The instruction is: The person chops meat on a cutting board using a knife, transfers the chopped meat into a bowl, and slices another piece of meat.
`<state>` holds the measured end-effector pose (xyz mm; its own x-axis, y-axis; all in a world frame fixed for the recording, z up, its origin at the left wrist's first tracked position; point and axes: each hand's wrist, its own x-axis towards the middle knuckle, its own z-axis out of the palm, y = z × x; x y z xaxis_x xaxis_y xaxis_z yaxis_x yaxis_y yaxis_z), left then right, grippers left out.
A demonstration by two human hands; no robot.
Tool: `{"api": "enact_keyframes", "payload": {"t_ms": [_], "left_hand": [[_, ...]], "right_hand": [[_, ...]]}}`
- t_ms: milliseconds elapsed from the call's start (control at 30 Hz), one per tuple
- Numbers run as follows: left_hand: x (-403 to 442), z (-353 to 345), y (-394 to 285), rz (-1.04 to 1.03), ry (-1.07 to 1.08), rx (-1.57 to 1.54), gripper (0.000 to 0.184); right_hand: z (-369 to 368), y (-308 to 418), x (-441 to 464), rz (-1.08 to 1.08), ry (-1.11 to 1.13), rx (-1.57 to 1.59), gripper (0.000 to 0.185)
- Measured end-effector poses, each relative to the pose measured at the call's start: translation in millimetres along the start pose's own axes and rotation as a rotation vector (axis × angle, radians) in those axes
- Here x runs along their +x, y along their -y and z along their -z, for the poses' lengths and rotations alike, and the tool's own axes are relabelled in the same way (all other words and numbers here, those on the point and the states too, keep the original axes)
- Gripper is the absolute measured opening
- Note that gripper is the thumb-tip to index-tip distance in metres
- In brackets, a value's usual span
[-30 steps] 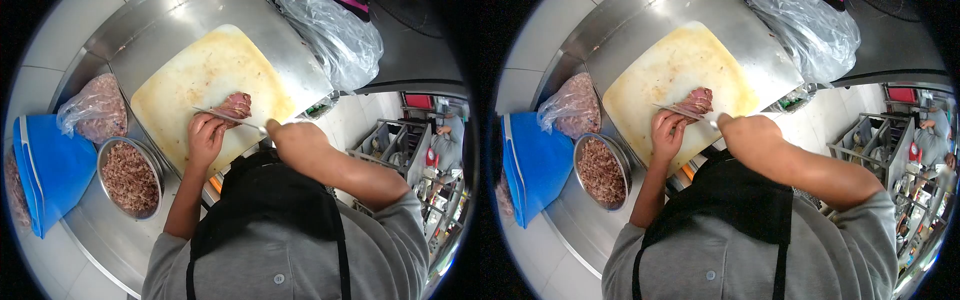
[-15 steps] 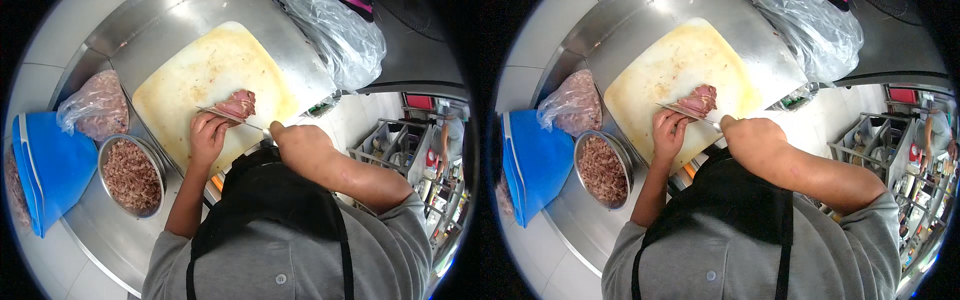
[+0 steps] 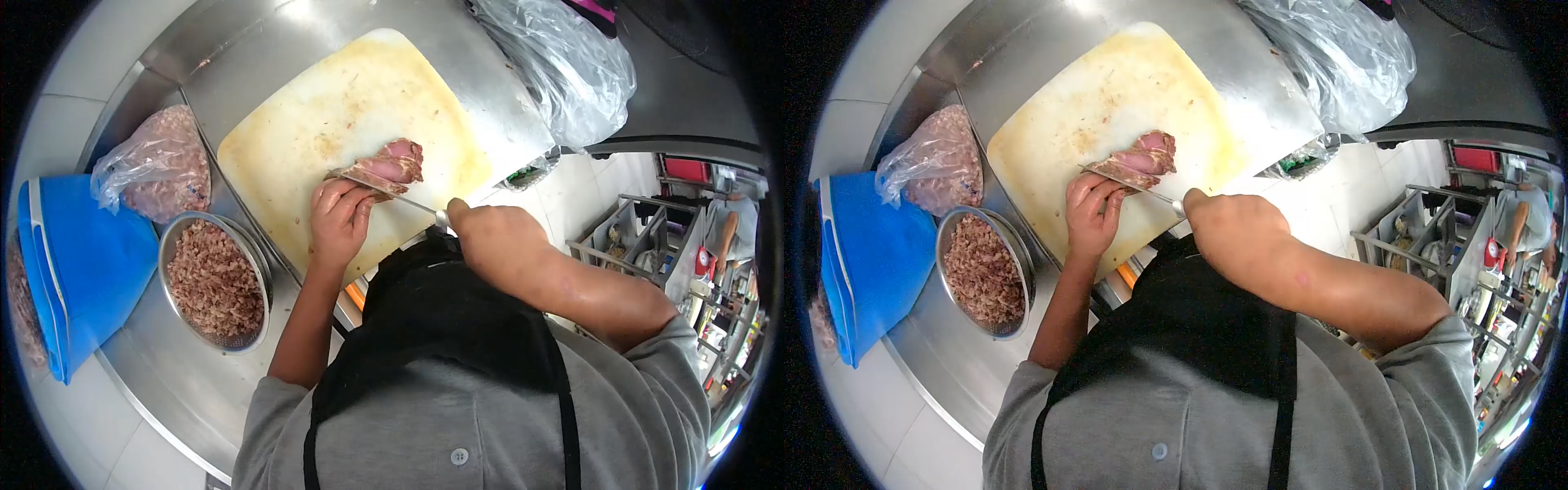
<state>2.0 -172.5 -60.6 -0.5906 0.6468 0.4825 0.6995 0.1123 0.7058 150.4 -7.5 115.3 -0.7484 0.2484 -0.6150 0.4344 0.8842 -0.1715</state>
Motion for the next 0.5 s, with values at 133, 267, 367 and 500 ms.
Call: {"api": "enact_keyframes", "payload": {"t_ms": [133,267,367,500], "left_hand": [[1.7,-0.9,2.1,-0.032,0.025,0.047,0.015],[-3.0,3.9,0.8,0.01,0.057,-0.014,0.014],[-7.4,3.1,6.9,0.063,-0.06,-0.071,0.012],[-2.6,3.2,5.9,0.023,-0.025,-0.005,0.011]], "right_hand": [[-51.0,5.0,72.7,0.151,-0.236,0.121,0.02],[-31.7,6.9,70.9,0.139,-0.211,0.124,0.02],[1.1,5.5,20.5,0.096,-0.074,0.066,0.024],[-6.6,5.7,13.6,0.046,-0.022,0.033,0.025]]}}
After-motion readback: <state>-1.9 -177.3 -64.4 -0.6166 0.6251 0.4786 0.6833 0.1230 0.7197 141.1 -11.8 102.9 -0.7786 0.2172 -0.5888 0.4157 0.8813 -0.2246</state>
